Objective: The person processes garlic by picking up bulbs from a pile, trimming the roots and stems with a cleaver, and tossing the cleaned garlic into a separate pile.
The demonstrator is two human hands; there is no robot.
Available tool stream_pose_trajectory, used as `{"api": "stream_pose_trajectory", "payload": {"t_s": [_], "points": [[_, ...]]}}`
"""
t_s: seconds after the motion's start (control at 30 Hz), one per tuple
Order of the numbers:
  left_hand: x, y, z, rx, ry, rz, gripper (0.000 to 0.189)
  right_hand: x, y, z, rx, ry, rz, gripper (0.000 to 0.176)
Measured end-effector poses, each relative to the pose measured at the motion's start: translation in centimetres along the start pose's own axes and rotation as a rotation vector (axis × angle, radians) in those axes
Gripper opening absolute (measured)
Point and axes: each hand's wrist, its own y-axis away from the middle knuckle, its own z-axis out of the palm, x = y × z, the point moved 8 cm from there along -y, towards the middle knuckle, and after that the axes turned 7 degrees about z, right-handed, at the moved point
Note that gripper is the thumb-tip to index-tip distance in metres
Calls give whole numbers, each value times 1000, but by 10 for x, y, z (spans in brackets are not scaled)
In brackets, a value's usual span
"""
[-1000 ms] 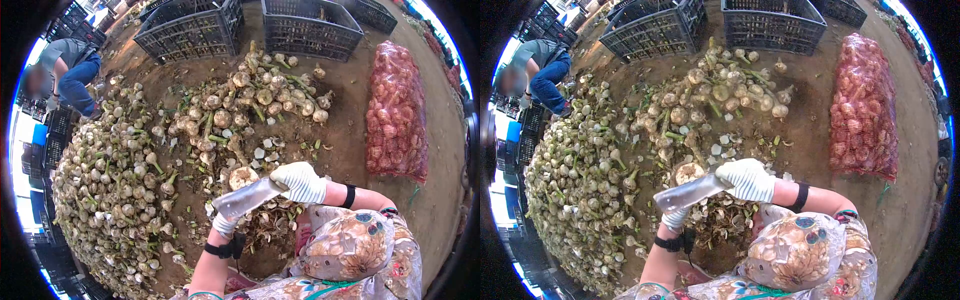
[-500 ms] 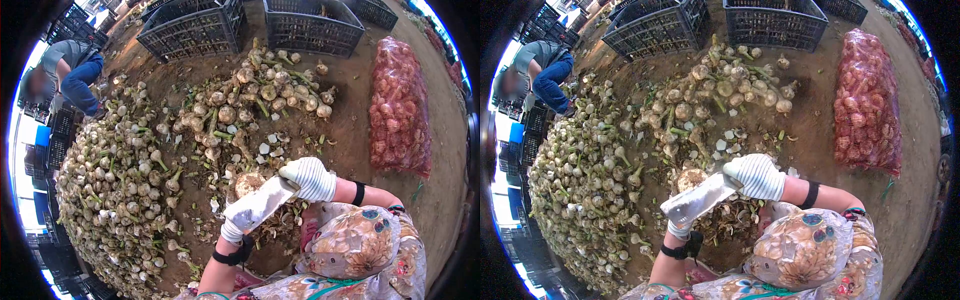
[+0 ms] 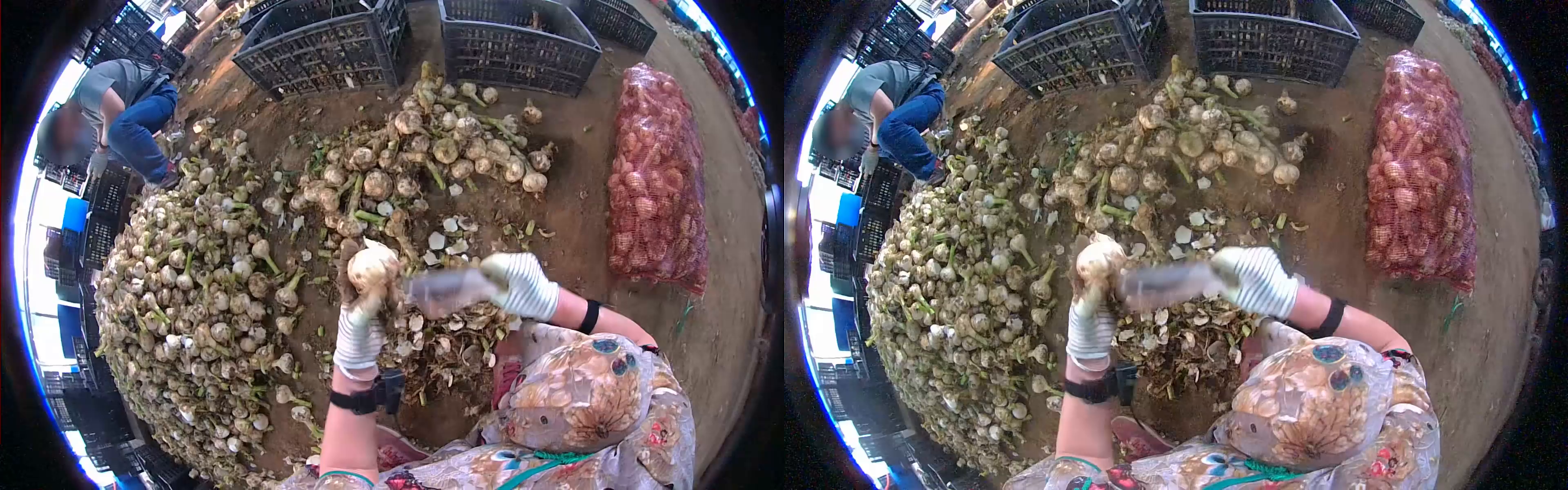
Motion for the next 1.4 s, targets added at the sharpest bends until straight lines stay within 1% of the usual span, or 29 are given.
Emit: {"api": "stream_pose_trajectory", "payload": {"t_s": [0.03,0.1,0.23,0.3,0.37,0.6,0.8,0.9,1.0,1.03,1.1,1.13,1.17,1.2,1.23,1.27,1.3,1.33,1.37,1.4], "points": [[-6,-1,-5,54,38,-20,57,-22,2,7,-19,-48,-165,13],[-17,1,0,110,132,-98,42,-48,0,29,-260,249,-226,12],[-38,8,6,189,224,-167,41,-36,-14,43,-173,436,-209,13],[-45,8,6,226,248,-184,40,-32,-20,40,-144,464,-183,12],[-49,9,4,259,265,-188,40,-32,-20,40,-119,451,-224,12],[-57,15,3,314,297,-187,39,-31,-17,38,-46,470,-271,12],[-59,17,-2,400,311,-176,38,-32,-17,36,-31,489,-259,13],[-61,18,-3,458,323,-179,37,-33,-20,35,-79,520,-220,11],[-61,20,-5,581,307,-189,37,-16,-27,34,-124,400,-108,11],[-59,21,-10,618,259,-177,37,12,-26,31,-90,255,40,10],[-31,11,-23,511,43,-15,41,83,-15,19,-90,485,428,10],[-5,4,-23,412,47,61,29,98,-10,11,-77,507,421,12],[47,-3,-13,228,10,212,32,107,3,9,-85,517,417,13],[92,-5,-21,276,86,285,37,117,18,1,17,323,414,17],[143,-7,-37,338,10,569,53,131,30,2,40,147,515,28],[153,-14,-80,354,49,538,55,124,37,-2,81,-29,611,39],[171,-10,-149,390,75,543,57,116,34,0,74,-130,649,41],[164,1,-157,469,149,546,61,108,33,1,71,-230,687,43],[140,8,-149,497,236,528,65,99,25,2,-27,-192,539,38],[116,9,-145,497,303,489,69,134,38,1,-74,-155,711,35]]}}
